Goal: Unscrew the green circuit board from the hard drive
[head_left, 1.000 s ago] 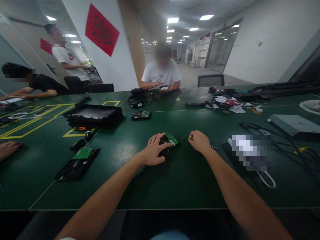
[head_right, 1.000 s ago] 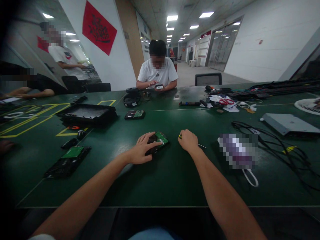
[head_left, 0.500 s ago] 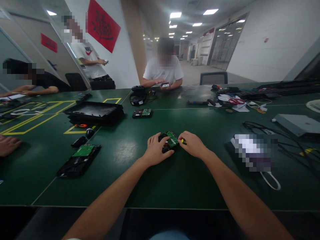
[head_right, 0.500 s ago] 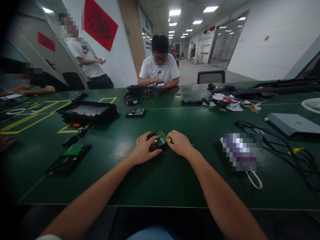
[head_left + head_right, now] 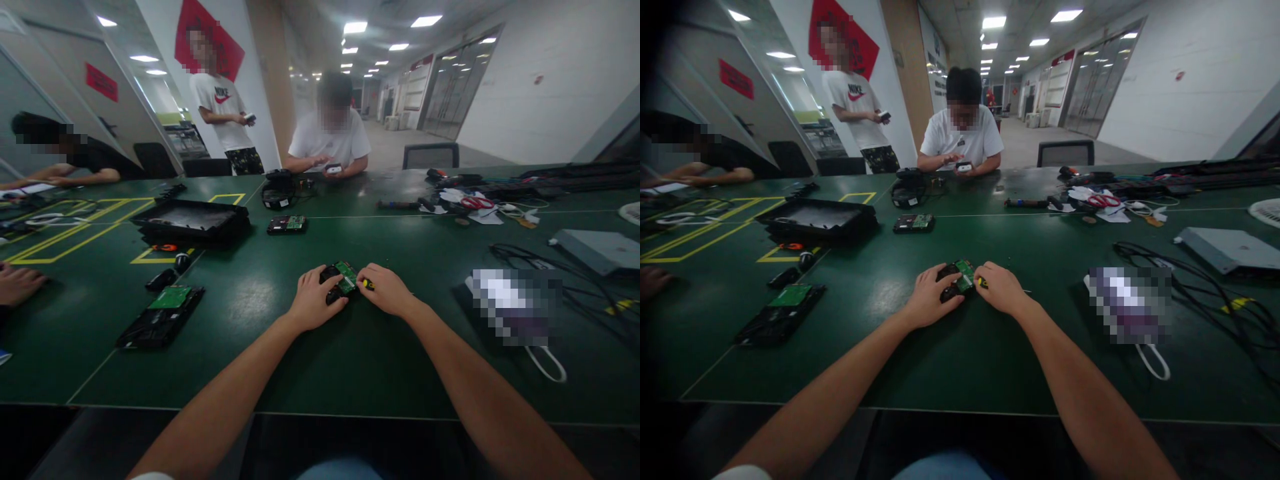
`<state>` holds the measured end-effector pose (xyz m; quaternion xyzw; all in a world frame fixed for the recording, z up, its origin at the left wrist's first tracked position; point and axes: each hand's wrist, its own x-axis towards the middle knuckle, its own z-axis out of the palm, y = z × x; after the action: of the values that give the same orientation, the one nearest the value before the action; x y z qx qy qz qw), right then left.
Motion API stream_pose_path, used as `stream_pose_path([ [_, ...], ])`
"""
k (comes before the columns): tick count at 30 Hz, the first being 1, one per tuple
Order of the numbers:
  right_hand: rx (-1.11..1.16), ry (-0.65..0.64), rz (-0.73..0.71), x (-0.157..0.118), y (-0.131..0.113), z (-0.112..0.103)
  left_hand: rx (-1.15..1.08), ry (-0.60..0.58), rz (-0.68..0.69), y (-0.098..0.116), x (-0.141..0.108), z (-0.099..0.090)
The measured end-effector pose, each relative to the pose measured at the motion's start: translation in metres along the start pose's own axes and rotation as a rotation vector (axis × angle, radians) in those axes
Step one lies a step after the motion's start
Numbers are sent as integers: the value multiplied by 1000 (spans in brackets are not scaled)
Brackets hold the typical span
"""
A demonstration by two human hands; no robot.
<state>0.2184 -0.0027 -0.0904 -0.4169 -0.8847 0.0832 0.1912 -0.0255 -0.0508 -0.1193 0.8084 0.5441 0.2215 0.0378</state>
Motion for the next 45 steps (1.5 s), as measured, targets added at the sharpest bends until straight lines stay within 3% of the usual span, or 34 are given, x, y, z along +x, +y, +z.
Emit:
stream_pose_path([
  [12,4,13,38,-1,2,-8,-4,-7,6,0,0,-2],
  [30,-43,-28,33,3,-7,-3,6,1,11,-1,0,0],
  [45,14,17,12,1,0,-5,-9,-9,13,0,0,-2],
])
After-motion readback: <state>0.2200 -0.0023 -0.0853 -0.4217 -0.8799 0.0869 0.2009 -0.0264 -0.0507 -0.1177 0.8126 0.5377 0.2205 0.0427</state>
